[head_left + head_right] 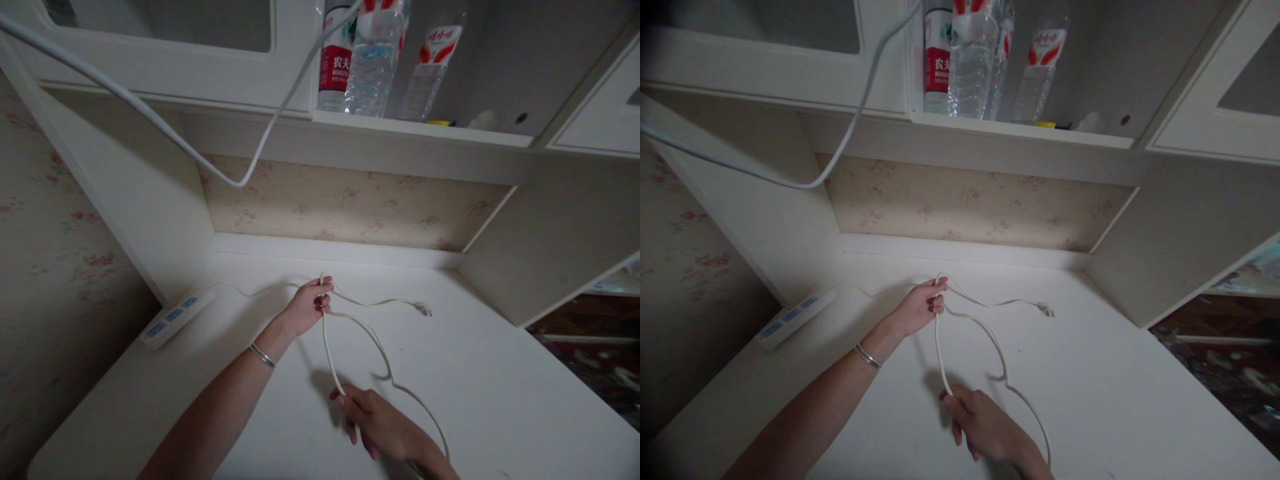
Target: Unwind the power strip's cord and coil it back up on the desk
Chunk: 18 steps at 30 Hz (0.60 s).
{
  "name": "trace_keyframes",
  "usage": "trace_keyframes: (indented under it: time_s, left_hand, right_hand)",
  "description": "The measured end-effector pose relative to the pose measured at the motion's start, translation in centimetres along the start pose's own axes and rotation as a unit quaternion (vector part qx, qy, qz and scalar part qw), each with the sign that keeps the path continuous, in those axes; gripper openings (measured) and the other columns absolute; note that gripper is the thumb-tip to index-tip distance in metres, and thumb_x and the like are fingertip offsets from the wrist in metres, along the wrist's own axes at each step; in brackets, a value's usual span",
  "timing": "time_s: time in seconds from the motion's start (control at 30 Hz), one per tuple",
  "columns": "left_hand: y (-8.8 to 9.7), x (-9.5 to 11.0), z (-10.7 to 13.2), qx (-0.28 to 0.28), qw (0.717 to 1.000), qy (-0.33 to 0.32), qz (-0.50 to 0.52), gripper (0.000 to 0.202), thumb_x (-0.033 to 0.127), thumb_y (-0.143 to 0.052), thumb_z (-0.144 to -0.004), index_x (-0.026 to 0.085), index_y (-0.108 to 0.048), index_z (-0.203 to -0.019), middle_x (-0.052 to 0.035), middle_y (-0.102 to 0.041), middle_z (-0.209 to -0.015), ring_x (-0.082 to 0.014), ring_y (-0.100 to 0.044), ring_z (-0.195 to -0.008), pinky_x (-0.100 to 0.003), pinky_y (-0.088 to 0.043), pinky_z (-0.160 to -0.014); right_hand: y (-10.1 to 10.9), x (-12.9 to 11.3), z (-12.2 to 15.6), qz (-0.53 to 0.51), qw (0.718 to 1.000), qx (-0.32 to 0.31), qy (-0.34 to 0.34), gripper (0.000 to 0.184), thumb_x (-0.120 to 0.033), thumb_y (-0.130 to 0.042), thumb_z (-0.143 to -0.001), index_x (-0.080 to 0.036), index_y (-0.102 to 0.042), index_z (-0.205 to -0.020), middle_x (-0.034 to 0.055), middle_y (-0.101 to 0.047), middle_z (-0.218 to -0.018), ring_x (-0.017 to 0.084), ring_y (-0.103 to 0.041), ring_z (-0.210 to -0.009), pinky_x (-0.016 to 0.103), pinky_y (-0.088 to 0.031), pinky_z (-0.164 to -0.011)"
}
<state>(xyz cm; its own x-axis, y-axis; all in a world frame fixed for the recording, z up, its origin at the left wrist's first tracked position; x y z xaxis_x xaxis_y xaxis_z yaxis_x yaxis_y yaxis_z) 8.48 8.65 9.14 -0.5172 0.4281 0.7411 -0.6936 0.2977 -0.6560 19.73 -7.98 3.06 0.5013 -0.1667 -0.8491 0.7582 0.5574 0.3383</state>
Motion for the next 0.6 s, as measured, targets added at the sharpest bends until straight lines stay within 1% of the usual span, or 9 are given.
trace_keyframes:
  time_s: [0.07,0.13,0.27,0.33,0.4,0.43,0.5,0.53,0.6]
  left_hand:
    - [1.0,1.3,-0.6,0.018,1.000,-0.009,-0.007,0.026,0.016,-0.072,-0.068,0.014,-0.059,-0.090,0.0024,-0.054,-0.077,-0.0008,-0.041,-0.047,-0.016,-0.031,-0.043]
    - [2.5,2.5,-1.1,0.045,0.999,-0.024,-0.020,0.021,0.018,-0.071,-0.070,0.014,-0.057,-0.086,0.0026,-0.054,-0.076,-0.0009,-0.041,-0.047,-0.016,-0.033,-0.044]
    - [6.6,4.5,-1.2,0.120,0.988,-0.055,-0.076,0.016,0.023,-0.065,-0.075,0.016,-0.051,-0.080,0.0051,-0.050,-0.070,-0.0008,-0.038,-0.042,-0.016,-0.032,-0.041]
    - [8.6,5.1,-0.7,0.160,0.977,-0.066,-0.123,0.014,0.025,-0.062,-0.077,0.017,-0.050,-0.080,0.0062,-0.047,-0.066,-0.0014,-0.036,-0.039,-0.017,-0.032,-0.039]
    - [10.5,5.3,0.0,0.193,0.962,-0.070,-0.182,0.011,0.026,-0.058,-0.079,0.017,-0.051,-0.082,0.0050,-0.050,-0.069,-0.0024,-0.037,-0.037,-0.019,-0.035,-0.038]
    - [11.4,5.3,0.4,0.210,0.952,-0.071,-0.214,0.010,0.025,-0.056,-0.080,0.017,-0.052,-0.084,0.0038,-0.052,-0.071,-0.0026,-0.038,-0.037,-0.020,-0.036,-0.038]
    - [13.2,5.1,1.2,0.247,0.927,-0.070,-0.273,0.016,0.021,-0.053,-0.080,0.016,-0.054,-0.095,0.0012,-0.055,-0.079,-0.0030,-0.043,-0.038,-0.021,-0.040,-0.039]
    - [14.1,4.9,1.6,0.267,0.913,-0.069,-0.301,0.024,0.019,-0.052,-0.080,0.017,-0.052,-0.104,0.0003,-0.056,-0.083,-0.0032,-0.045,-0.039,-0.021,-0.042,-0.041]
    - [15.9,4.7,2.2,0.308,0.879,-0.065,-0.358,0.042,0.018,-0.049,-0.081,0.020,-0.043,-0.123,-0.0014,-0.058,-0.090,-0.0037,-0.049,-0.042,-0.021,-0.046,-0.045]
  right_hand:
    - [-0.2,1.5,0.4,-0.004,1.000,0.005,-0.023,0.054,-0.066,-0.026,-0.091,-0.018,-0.052,-0.088,-0.0039,-0.057,-0.063,0.003,-0.042,-0.033,0.016,-0.031,-0.036]
    - [-0.3,3.0,1.0,-0.026,0.999,0.008,-0.046,0.056,-0.069,-0.027,-0.089,-0.018,-0.050,-0.085,-0.0035,-0.056,-0.063,0.004,-0.043,-0.034,0.015,-0.033,-0.036]
    - [0.6,5.8,2.6,-0.091,0.990,0.019,-0.102,0.065,-0.074,-0.026,-0.085,-0.017,-0.054,-0.102,-0.0016,-0.056,-0.066,0.007,-0.051,-0.041,0.017,-0.039,-0.038]
    - [2.0,7.0,3.4,-0.119,0.984,0.056,-0.117,0.071,-0.074,-0.026,-0.085,-0.016,-0.054,-0.114,-0.0009,-0.056,-0.064,0.010,-0.055,-0.047,0.020,-0.044,-0.043]
    - [4.0,7.9,4.1,-0.139,0.976,0.120,-0.116,0.074,-0.073,-0.031,-0.085,-0.016,-0.050,-0.127,-0.0002,-0.058,-0.064,0.013,-0.058,-0.051,0.023,-0.048,-0.049]
    - [5.1,8.3,4.4,-0.148,0.970,0.156,-0.116,0.074,-0.072,-0.035,-0.084,-0.017,-0.046,-0.132,0.0009,-0.061,-0.068,0.014,-0.059,-0.054,0.024,-0.049,-0.052]
    - [7.2,9.2,4.8,-0.172,0.951,0.227,-0.124,0.076,-0.069,-0.047,-0.081,-0.022,-0.039,-0.140,0.0049,-0.067,-0.088,0.015,-0.063,-0.061,0.026,-0.051,-0.055]
    - [8.1,9.7,4.9,-0.190,0.938,0.260,-0.129,0.077,-0.067,-0.052,-0.078,-0.025,-0.037,-0.141,0.0072,-0.067,-0.102,0.017,-0.065,-0.068,0.028,-0.053,-0.057]
    - [9.9,10.9,4.8,-0.240,0.908,0.322,-0.121,0.078,-0.061,-0.062,-0.073,-0.028,-0.038,-0.140,0.0095,-0.058,-0.126,0.020,-0.067,-0.086,0.030,-0.056,-0.065]
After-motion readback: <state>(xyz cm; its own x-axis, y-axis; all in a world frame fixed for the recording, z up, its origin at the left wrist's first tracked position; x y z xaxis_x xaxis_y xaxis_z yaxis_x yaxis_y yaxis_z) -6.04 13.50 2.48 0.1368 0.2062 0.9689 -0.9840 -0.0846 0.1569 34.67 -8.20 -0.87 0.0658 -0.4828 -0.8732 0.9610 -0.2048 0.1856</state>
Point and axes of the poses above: each hand's wrist, its own z-axis away from the middle knuckle, its own y-axis out of the back of the hand, x = y × z, the point moved 5 cm from there along -z, towards the middle knuckle
